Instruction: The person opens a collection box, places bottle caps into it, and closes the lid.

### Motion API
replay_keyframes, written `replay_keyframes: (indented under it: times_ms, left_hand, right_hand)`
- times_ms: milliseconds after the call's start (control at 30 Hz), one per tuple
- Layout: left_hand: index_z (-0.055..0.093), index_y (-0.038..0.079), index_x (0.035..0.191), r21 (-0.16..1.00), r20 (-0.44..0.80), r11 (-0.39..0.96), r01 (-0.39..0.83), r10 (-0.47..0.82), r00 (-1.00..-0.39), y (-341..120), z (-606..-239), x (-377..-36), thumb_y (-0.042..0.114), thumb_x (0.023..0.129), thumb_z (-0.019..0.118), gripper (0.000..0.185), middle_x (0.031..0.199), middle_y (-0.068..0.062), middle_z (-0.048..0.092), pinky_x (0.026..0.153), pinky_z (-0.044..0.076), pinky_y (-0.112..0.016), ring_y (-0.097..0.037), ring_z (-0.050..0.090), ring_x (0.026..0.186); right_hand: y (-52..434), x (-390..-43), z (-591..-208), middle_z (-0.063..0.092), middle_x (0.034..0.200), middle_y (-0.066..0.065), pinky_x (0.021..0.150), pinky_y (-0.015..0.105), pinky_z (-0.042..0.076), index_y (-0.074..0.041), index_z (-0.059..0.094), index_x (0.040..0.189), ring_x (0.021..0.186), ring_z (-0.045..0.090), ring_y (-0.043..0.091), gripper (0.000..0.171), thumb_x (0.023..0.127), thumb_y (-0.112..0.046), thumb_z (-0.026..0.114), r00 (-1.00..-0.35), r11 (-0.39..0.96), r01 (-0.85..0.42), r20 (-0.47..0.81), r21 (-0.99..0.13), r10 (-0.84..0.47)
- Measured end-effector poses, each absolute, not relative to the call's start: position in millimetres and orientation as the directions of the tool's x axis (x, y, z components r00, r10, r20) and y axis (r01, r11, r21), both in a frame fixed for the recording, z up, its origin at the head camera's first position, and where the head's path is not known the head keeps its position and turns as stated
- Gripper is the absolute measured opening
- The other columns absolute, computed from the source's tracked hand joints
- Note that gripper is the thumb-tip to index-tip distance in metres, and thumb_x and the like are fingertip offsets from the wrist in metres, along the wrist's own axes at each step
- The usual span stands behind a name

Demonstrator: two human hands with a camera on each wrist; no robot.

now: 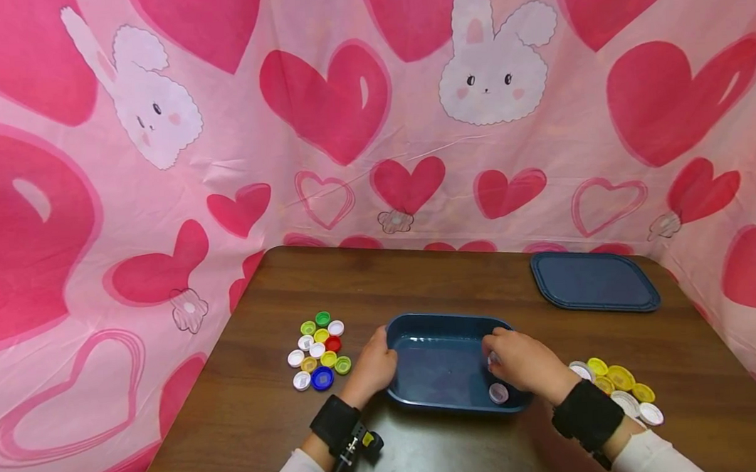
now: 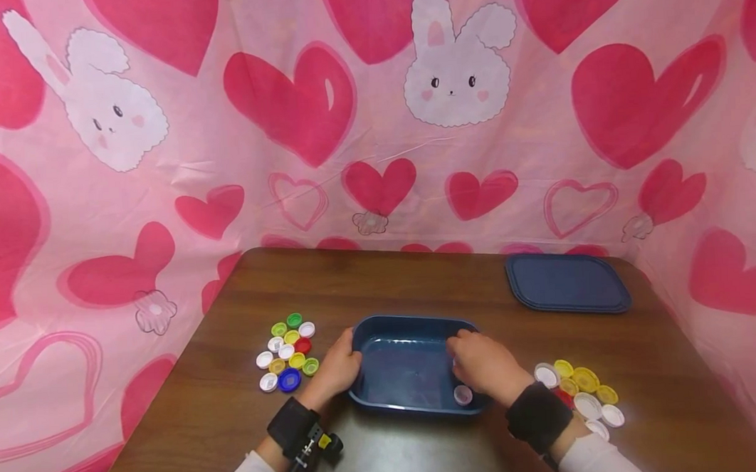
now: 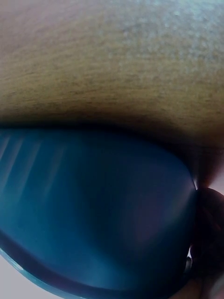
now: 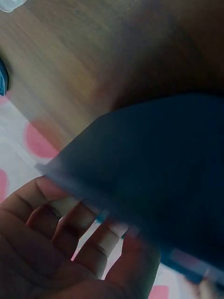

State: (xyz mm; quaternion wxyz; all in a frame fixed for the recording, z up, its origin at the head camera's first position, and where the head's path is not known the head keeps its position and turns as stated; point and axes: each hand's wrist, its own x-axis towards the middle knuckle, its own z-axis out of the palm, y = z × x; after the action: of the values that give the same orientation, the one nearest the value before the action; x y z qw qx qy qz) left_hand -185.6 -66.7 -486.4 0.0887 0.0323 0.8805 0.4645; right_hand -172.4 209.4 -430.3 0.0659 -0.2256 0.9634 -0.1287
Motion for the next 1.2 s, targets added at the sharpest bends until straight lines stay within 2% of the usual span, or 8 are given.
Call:
replay_keyframes:
  times_ms: [433, 767, 1000, 1200]
  left_hand:
    - [0.035, -0.007, 0.149, 0.821, -0.13, 0.57, -0.031, 0.134, -0.982, -65.4, -486.4, -186.1, 0.005, 0.102, 0.046, 0.049, 0.148, -0.026, 0.046, 0.108, 0.04, -0.061, -0.042, 0.051, 0.13]
    - [0.035, -0.007, 0.149, 0.824, -0.133, 0.566, -0.034, 0.134, -0.982, -65.8, -487.7, -186.8, 0.005, 0.102, 0.046, 0.049, 0.148, -0.026, 0.046, 0.108, 0.04, -0.062, -0.043, 0.05, 0.131]
    - [0.035, -0.006, 0.149, 0.824, -0.126, 0.565, -0.028, 0.134, -0.983, -65.7, -488.4, -186.8, 0.006, 0.102, 0.046, 0.049, 0.148, -0.026, 0.046, 0.107, 0.041, -0.061, -0.042, 0.052, 0.13]
    - [0.035, -0.007, 0.148, 0.825, -0.12, 0.565, -0.023, 0.135, -0.984, -66.4, -489.0, -186.7, 0.005, 0.102, 0.046, 0.049, 0.148, -0.027, 0.046, 0.106, 0.042, -0.062, -0.042, 0.052, 0.129]
  right_hand:
    - [201.7, -172.3, -446.9, 0.059, 0.085, 0.004, 0.071, 0.046, 0.056, -0.009, 0.069, 0.093, 0.077, 0.057, 0.021, 0.014, 0.084, -0.01, 0.08, -0.888, 0.892, -0.388, -0.165, -0.231, -0.429]
    - [202.7, -167.2, -448.5, 0.058, 0.08, 0.0, 0.066, 0.041, 0.051, -0.013, 0.067, 0.082, 0.072, 0.056, 0.02, 0.012, 0.084, -0.011, 0.079, -0.849, 0.853, -0.496, -0.113, -0.161, -0.515]
    - [201.5, -166.2, -444.7, 0.057, 0.085, 0.002, 0.067, 0.04, 0.053, -0.011, 0.069, 0.092, 0.077, 0.057, 0.019, 0.011, 0.087, -0.013, 0.078, -0.876, 0.868, -0.452, -0.082, -0.207, -0.476]
    - [206.4, -163.2, -426.3, 0.06, 0.093, 0.005, 0.071, 0.038, 0.058, -0.007, 0.071, 0.101, 0.082, 0.06, 0.019, 0.017, 0.088, -0.015, 0.077, -0.9, 0.873, -0.429, 0.028, -0.232, -0.435]
